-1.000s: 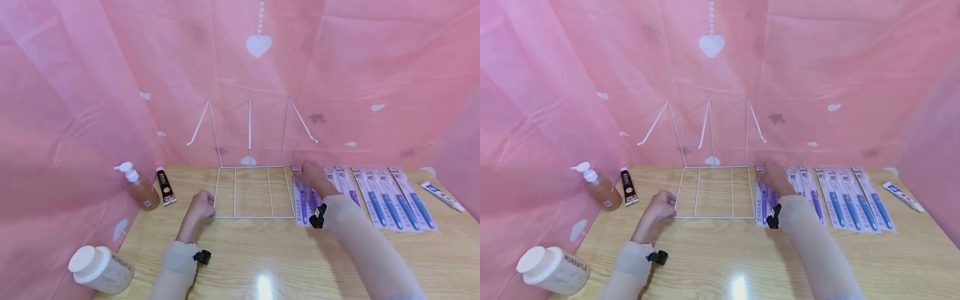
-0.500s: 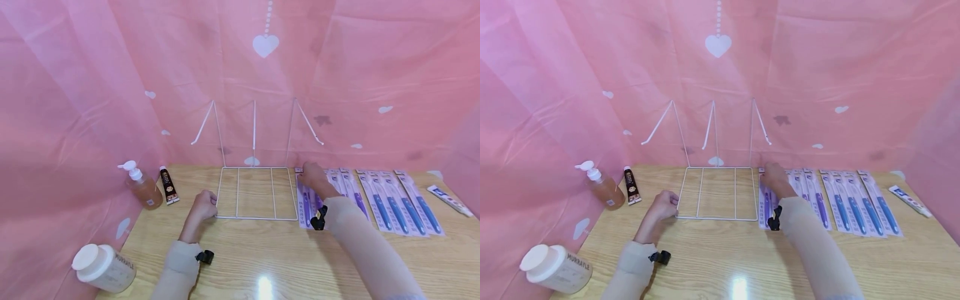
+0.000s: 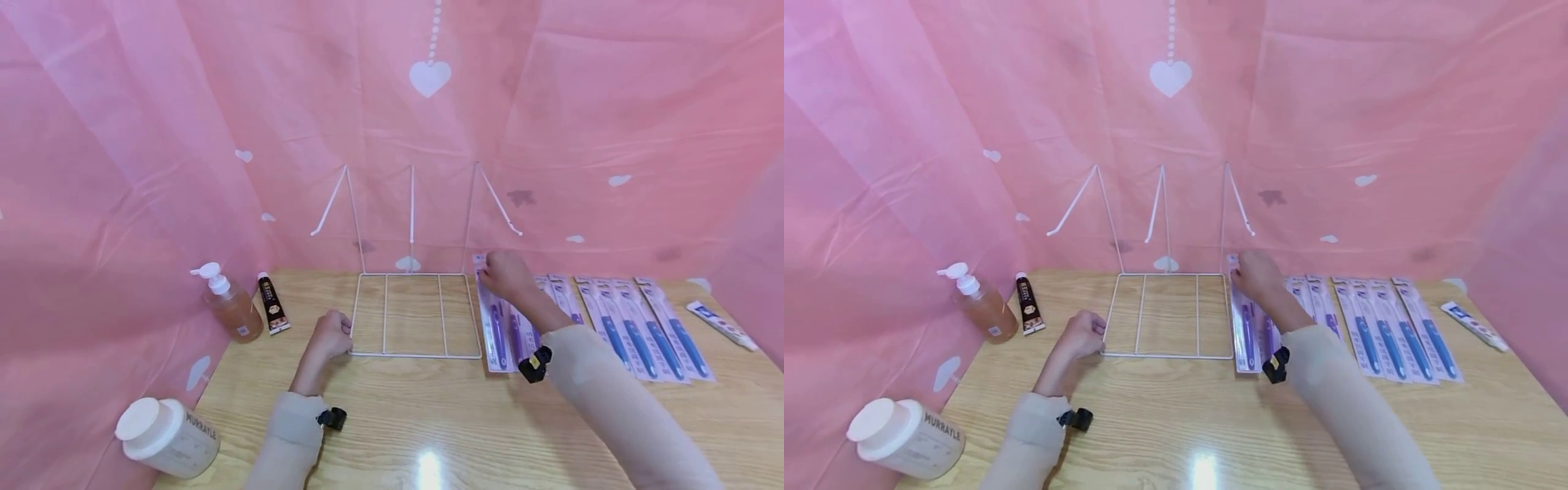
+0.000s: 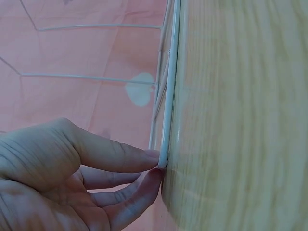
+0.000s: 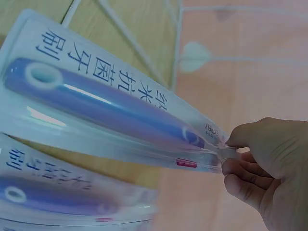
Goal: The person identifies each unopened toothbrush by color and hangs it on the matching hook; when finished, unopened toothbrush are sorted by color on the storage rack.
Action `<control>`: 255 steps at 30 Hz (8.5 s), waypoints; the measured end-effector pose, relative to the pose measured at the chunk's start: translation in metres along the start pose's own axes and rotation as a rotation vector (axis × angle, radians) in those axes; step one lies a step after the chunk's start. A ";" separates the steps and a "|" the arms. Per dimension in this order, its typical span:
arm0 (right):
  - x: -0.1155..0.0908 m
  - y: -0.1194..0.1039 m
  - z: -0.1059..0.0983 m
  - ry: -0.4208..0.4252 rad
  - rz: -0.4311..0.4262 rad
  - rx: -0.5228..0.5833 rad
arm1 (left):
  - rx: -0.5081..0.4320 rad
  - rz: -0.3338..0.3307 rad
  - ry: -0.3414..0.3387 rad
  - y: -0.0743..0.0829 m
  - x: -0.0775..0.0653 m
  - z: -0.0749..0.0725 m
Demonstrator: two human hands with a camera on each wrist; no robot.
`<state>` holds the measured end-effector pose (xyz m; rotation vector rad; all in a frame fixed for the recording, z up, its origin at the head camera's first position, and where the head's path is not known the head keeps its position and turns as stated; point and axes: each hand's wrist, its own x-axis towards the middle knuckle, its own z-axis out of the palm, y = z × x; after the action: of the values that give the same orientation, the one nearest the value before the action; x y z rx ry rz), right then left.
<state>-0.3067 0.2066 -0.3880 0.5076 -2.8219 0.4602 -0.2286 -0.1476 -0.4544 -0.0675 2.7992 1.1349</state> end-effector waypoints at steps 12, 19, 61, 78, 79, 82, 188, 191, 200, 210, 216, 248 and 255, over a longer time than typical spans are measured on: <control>-0.026 -0.070 -0.050 0.241 -0.235 0.052 | 0.014 0.039 0.026 -0.005 0.003 0.000; -0.045 -0.102 -0.070 0.369 -0.358 0.043 | 0.014 0.022 0.022 -0.005 0.003 0.001; 0.002 -0.151 -0.058 0.402 -0.400 0.141 | -0.021 0.012 0.023 -0.006 0.003 -0.001; 0.069 -0.140 -0.052 0.361 -0.127 0.203 | -0.016 0.041 0.030 -0.003 0.001 0.002; 0.072 -0.140 -0.052 0.345 -0.110 0.202 | -0.014 0.035 0.028 -0.003 0.001 0.002; 0.080 -0.143 -0.053 0.290 -0.062 0.208 | -0.012 0.017 0.023 -0.003 0.001 0.001; -0.020 -0.075 -0.039 0.284 -0.203 -0.046 | -0.021 0.009 0.018 -0.007 -0.004 -0.006; -0.028 -0.091 -0.049 0.359 -0.272 -0.036 | -0.019 0.010 0.022 -0.007 -0.003 -0.006; -0.047 -0.124 -0.076 0.574 -0.456 -0.045 | -0.017 0.007 0.021 -0.008 -0.004 -0.004; -0.054 -0.155 -0.092 0.757 -0.630 -0.028 | -0.022 0.015 0.017 -0.008 -0.003 -0.005; -0.055 -0.166 -0.090 0.721 -0.648 -0.019 | -0.033 0.020 0.014 -0.009 -0.004 -0.004; 0.012 -0.157 -0.057 0.417 -0.310 0.128 | -0.059 0.007 0.001 -0.011 -0.003 -0.005; 0.042 -0.152 -0.051 0.451 -0.191 0.158 | -0.046 0.016 0.012 -0.010 -0.001 -0.004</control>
<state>-0.2798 0.0765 -0.2888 0.6093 -2.2956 0.6667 -0.2272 -0.1581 -0.4582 -0.0568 2.7890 1.2063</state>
